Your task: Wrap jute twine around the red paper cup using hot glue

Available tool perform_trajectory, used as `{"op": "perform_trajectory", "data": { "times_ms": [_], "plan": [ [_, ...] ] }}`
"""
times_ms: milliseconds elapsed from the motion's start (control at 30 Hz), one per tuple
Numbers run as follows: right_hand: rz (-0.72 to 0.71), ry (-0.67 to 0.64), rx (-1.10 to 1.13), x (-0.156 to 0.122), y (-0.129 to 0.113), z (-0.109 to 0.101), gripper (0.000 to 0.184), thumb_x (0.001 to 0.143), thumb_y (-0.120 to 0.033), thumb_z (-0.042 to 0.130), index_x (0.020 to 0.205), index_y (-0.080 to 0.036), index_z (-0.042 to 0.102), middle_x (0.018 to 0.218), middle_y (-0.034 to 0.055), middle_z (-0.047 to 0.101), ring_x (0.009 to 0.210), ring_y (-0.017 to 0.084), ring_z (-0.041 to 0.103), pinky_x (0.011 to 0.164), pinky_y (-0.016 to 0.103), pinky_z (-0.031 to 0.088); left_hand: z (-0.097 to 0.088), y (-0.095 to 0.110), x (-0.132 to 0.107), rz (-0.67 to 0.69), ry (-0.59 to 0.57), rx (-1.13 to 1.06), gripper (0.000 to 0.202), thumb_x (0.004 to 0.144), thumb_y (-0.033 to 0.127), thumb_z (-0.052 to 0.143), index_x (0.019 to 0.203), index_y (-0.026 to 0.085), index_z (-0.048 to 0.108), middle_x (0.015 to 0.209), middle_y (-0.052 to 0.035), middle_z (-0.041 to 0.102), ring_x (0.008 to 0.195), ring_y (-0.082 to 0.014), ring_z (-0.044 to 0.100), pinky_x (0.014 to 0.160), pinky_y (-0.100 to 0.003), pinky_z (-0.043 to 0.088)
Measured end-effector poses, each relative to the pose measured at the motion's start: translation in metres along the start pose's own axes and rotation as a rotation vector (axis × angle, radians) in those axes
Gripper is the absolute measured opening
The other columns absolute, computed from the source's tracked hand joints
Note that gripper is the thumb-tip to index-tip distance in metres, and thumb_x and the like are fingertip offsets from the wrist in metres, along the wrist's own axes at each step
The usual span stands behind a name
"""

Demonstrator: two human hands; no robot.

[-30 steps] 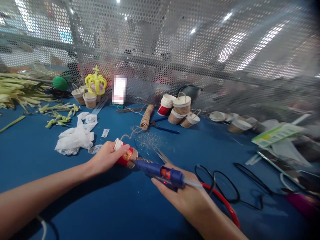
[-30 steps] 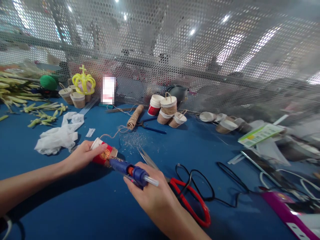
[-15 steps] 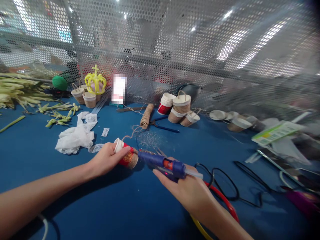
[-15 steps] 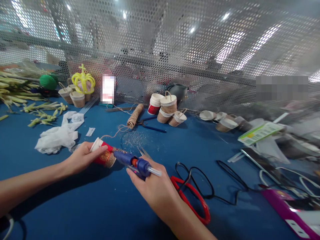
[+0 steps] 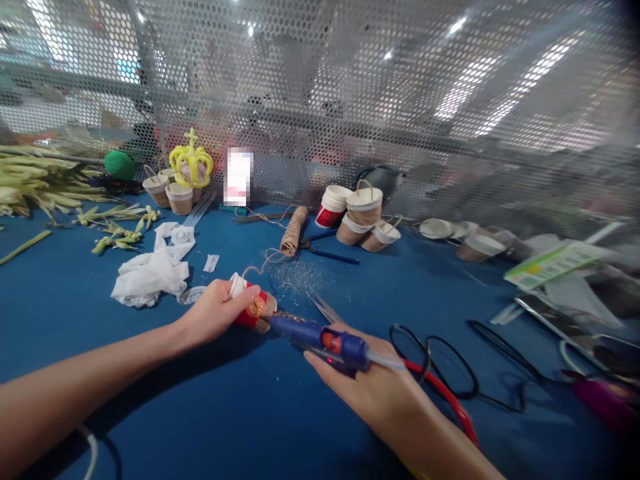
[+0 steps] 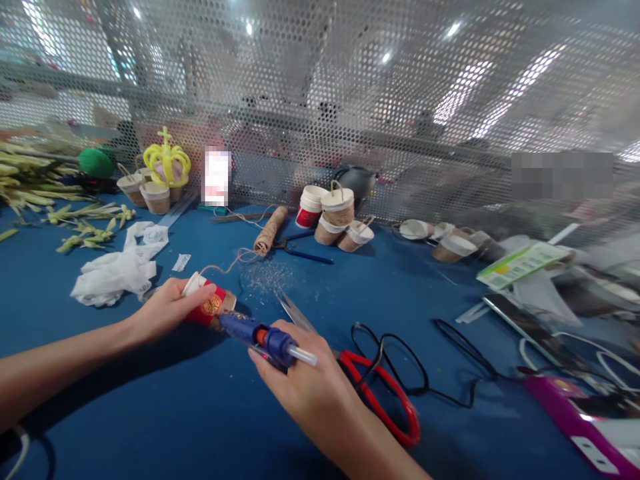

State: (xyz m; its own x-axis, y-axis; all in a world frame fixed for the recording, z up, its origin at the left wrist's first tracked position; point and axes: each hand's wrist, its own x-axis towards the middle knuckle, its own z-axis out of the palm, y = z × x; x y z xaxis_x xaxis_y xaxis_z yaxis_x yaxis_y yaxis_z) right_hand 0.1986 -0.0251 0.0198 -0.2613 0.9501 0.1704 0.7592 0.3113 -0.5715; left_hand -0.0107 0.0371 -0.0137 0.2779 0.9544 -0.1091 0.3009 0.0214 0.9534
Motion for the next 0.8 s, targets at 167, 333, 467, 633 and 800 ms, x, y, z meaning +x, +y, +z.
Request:
{"op": "perform_trajectory", "data": {
  "times_ms": [167,333,467,633,800],
  "plan": [
    [0.096,0.021,0.013,0.006,-0.005,-0.004,0.011,0.073,-0.029,0.054,0.074,-0.02,0.06,0.067,0.0016,0.066,0.06,0.018,0.061,0.054,0.027,0.05,-0.001,0.003,-0.003,0.067,-0.042,-0.006,0.042,0.078,0.046,0.044,0.077,0.01,0.066,0.064,-0.0046,0.064,0.053,-0.0124,0.051,0.049,-0.021,0.038],
    [0.046,0.085,0.031,0.012,-0.007,-0.006,0.016,0.071,-0.027,0.056,0.085,-0.02,0.06,0.081,0.0035,0.068,0.074,0.02,0.063,0.071,0.029,0.05,-0.001,0.002,-0.007,0.116,-0.079,0.022,0.042,0.08,0.045,0.043,0.082,0.011,0.066,0.069,-0.0041,0.063,0.058,-0.0124,0.05,0.055,-0.022,0.04],
    [0.037,0.072,0.045,0.013,-0.006,-0.007,0.014,0.074,-0.025,0.052,0.082,-0.021,0.061,0.075,0.0011,0.068,0.067,0.018,0.063,0.064,0.027,0.051,-0.002,-0.003,-0.009,0.126,-0.054,0.128,0.045,0.079,0.048,0.042,0.068,0.009,0.061,0.051,0.0014,0.046,0.047,-0.0086,0.036,0.043,-0.02,0.029],
    [0.116,0.045,0.03,0.014,-0.008,-0.01,0.014,0.073,-0.029,0.053,0.063,-0.021,0.059,0.042,-0.0037,0.055,0.042,0.015,0.055,0.041,0.023,0.045,-0.003,-0.004,-0.011,0.19,-0.071,0.171,0.043,0.081,0.045,0.04,0.054,0.012,0.048,0.051,0.0036,0.035,0.048,-0.0074,0.029,0.042,-0.019,0.024],
    [0.285,-0.065,0.123,0.015,-0.013,-0.013,0.025,0.074,-0.032,0.052,0.053,-0.02,0.051,0.031,-0.008,0.04,0.028,0.008,0.04,0.033,0.019,0.036,-0.002,-0.001,-0.013,0.277,-0.087,0.222,0.04,0.082,0.04,0.04,0.053,0.013,0.045,0.051,0.004,0.035,0.048,-0.0071,0.029,0.044,-0.019,0.026]
  ]
}}
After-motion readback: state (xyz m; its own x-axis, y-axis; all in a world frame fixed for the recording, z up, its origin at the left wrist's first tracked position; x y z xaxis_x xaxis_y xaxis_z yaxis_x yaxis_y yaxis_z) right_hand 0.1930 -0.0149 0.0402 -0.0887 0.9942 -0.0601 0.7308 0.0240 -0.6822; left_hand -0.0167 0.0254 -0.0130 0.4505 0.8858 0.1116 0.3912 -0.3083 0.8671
